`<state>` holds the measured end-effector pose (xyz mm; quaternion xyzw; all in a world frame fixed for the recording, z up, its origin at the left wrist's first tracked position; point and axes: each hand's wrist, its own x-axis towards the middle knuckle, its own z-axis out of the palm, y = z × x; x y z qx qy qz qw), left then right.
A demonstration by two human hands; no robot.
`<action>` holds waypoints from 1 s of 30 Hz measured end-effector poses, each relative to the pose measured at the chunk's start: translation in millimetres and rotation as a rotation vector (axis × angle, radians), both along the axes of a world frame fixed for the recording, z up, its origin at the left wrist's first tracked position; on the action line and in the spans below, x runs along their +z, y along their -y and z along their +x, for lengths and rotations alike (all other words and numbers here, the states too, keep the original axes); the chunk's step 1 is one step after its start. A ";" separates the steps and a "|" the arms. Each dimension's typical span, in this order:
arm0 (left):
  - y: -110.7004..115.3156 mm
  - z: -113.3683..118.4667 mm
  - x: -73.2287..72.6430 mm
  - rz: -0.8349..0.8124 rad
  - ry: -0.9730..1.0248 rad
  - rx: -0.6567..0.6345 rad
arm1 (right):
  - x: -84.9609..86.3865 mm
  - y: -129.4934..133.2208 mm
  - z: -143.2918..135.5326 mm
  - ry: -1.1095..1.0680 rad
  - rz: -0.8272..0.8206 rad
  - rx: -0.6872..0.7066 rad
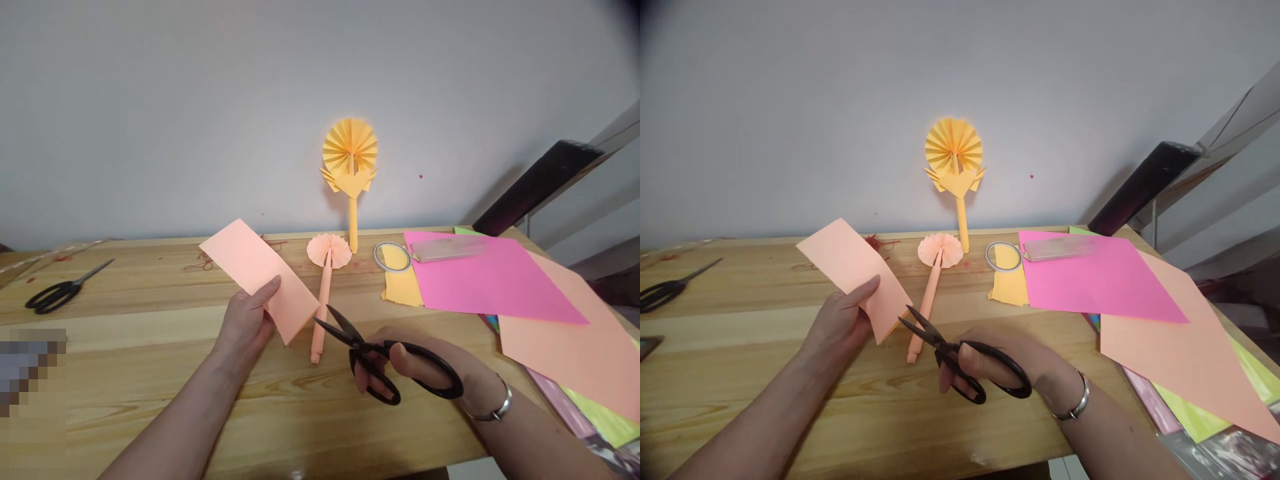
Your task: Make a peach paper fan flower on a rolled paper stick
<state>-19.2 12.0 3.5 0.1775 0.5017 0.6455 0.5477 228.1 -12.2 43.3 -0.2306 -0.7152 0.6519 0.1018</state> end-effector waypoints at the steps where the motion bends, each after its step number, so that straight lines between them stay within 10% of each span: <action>1: -0.7 -0.1 0.4 0.000 0.003 0.025 | 0.1 0.4 -0.3 0.022 -0.008 -0.001; 30: 4.2 8.8 -1.5 0.038 0.066 -0.035 | -21.4 1.6 -13.2 -0.079 -0.171 -0.079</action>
